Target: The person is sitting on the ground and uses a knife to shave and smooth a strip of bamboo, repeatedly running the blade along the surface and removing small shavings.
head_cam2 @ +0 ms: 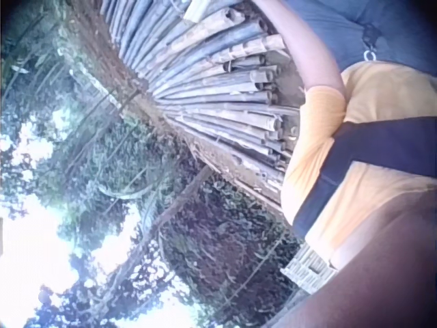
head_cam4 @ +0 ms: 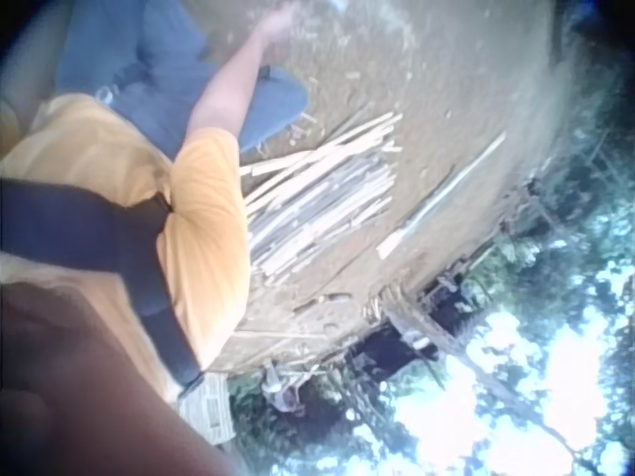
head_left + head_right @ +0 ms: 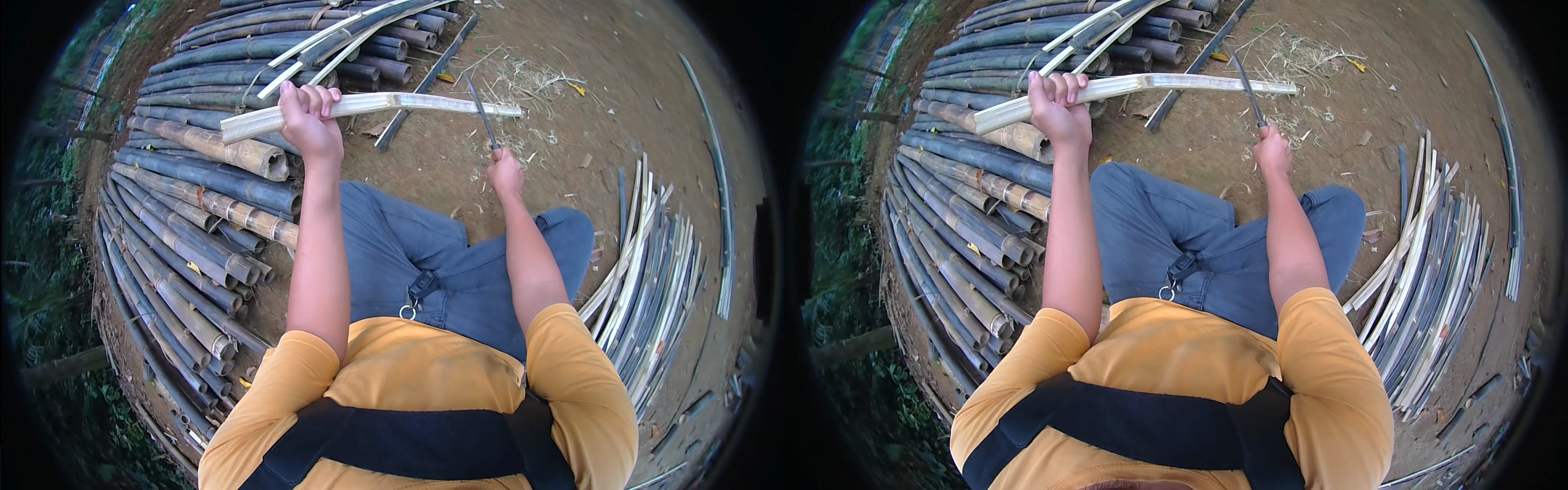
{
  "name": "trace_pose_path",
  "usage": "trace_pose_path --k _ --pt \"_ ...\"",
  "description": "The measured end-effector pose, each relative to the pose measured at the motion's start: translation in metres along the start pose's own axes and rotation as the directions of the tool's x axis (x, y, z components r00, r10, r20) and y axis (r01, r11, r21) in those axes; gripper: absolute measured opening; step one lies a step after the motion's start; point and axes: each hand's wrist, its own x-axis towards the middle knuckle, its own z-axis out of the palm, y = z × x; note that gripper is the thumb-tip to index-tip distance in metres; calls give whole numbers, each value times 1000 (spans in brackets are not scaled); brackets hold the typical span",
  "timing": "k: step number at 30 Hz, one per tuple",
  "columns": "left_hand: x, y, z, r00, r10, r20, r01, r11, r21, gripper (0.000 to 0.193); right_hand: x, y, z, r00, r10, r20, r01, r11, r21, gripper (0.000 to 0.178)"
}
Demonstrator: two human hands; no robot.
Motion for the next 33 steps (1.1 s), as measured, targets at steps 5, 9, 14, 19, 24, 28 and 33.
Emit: trace_pose_path --k 5,9,14,19,24,28,33 --pt "-5 -2 0 1000 0 21 -1 1000 18 47 7 12 8 990 140 -33 -135 984 117 34" --pt "-3 -1 3 998 -3 60 2 1000 19 45 0 14 2 991 130 -18 -125 976 178 36" --pt "-1 0 13 995 -4 99 2 1000 23 45 -7 2 1 994 90 -64 -81 988 132 30" --pt "9 0 7 1000 -3 24 2 999 53 44 -22 -26 0 964 -239 -120 246 968 44 19" --pt "23 -4 -7 996 -24 -82 28 998 60 47 15 16 12 988 -120 -100 119 993 -16 18" --pt "18 -13 -19 994 -29 -106 31 999 17 43 41 21 -2 999 -27 -34 25 997 -68 17" --pt "20 -12 -27 987 -21 -157 28 999 44 44 14 -29 -17 951 -299 80 306 946 -105 18"
